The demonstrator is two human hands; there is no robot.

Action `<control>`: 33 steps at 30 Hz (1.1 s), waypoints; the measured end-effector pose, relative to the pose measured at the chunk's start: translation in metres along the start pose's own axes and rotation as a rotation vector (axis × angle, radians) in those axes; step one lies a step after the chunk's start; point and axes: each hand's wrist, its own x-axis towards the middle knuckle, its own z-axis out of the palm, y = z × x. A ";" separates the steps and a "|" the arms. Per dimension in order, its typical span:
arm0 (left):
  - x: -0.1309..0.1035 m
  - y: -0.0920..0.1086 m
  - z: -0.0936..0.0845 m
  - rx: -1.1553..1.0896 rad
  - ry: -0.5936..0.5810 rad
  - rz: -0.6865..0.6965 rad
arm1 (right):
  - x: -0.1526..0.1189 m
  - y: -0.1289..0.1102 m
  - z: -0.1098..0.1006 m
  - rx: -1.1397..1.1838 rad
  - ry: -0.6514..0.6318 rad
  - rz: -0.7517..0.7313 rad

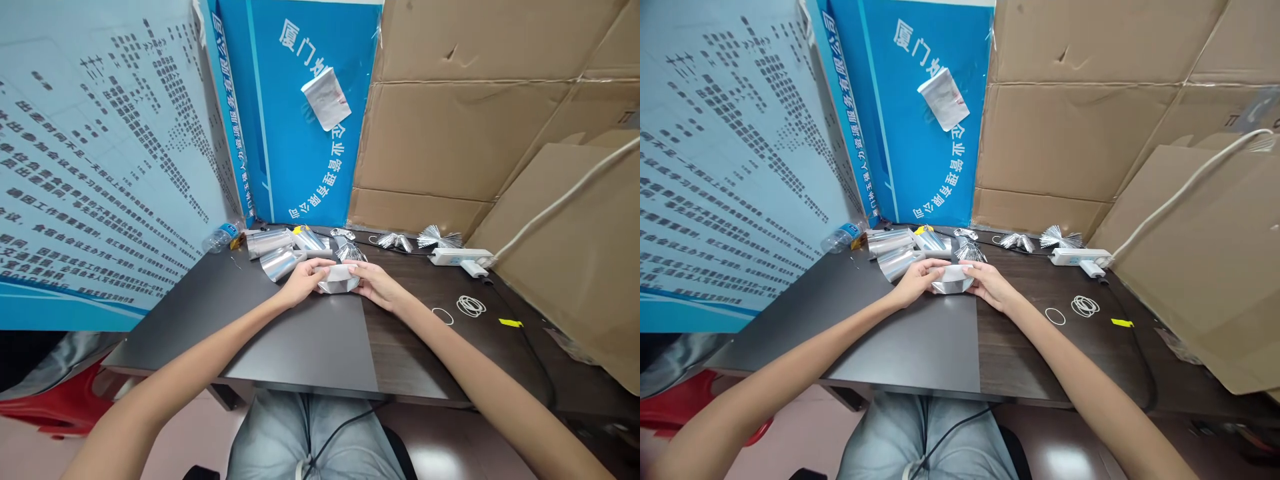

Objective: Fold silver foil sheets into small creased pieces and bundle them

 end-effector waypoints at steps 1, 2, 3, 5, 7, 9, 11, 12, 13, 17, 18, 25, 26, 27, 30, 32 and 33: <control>0.000 0.000 0.000 0.004 0.003 0.000 | 0.000 0.000 0.001 -0.015 -0.002 0.000; -0.001 0.001 0.001 0.010 0.006 -0.001 | -0.001 0.000 0.001 -0.034 -0.007 -0.002; -0.001 0.001 0.001 0.015 0.009 -0.001 | -0.001 0.001 0.001 -0.056 -0.008 -0.006; -0.002 0.002 0.001 0.029 0.010 -0.010 | -0.001 0.003 0.002 -0.096 0.010 -0.023; -0.002 0.004 0.001 0.051 0.017 -0.030 | -0.001 0.005 0.003 -0.131 0.035 -0.049; -0.001 0.004 0.000 0.074 0.013 -0.060 | 0.000 0.006 0.003 -0.163 0.052 -0.076; 0.000 0.002 -0.001 0.074 -0.016 -0.076 | 0.001 0.007 0.002 -0.181 0.077 -0.107; 0.001 0.000 -0.001 0.065 -0.042 -0.080 | 0.002 0.007 0.002 -0.184 0.091 -0.119; 0.002 -0.001 -0.001 0.050 -0.066 -0.086 | 0.002 0.007 0.001 -0.184 0.101 -0.129; 0.003 0.001 -0.007 -0.060 -0.081 -0.169 | 0.003 0.005 -0.002 -0.194 0.074 -0.152; 0.003 0.004 -0.010 -0.116 -0.095 -0.219 | 0.003 0.004 -0.002 -0.208 0.056 -0.160; -0.004 0.034 -0.026 -0.426 -0.534 -0.599 | -0.007 0.003 0.013 -0.494 -0.036 -0.380; -0.005 0.035 -0.025 -0.410 -0.562 -0.604 | -0.008 0.003 0.015 -0.537 -0.045 -0.424; -0.006 0.034 -0.024 -0.389 -0.581 -0.604 | -0.009 0.003 0.017 -0.566 -0.053 -0.459; -0.008 0.029 -0.020 -0.328 -0.605 -0.592 | -0.011 0.003 0.019 -0.603 -0.080 -0.483; -0.008 0.027 -0.019 -0.296 -0.594 -0.585 | -0.011 0.003 0.018 -0.590 -0.106 -0.442; -0.008 0.026 -0.019 -0.279 -0.585 -0.580 | -0.012 0.002 0.017 -0.558 -0.120 -0.403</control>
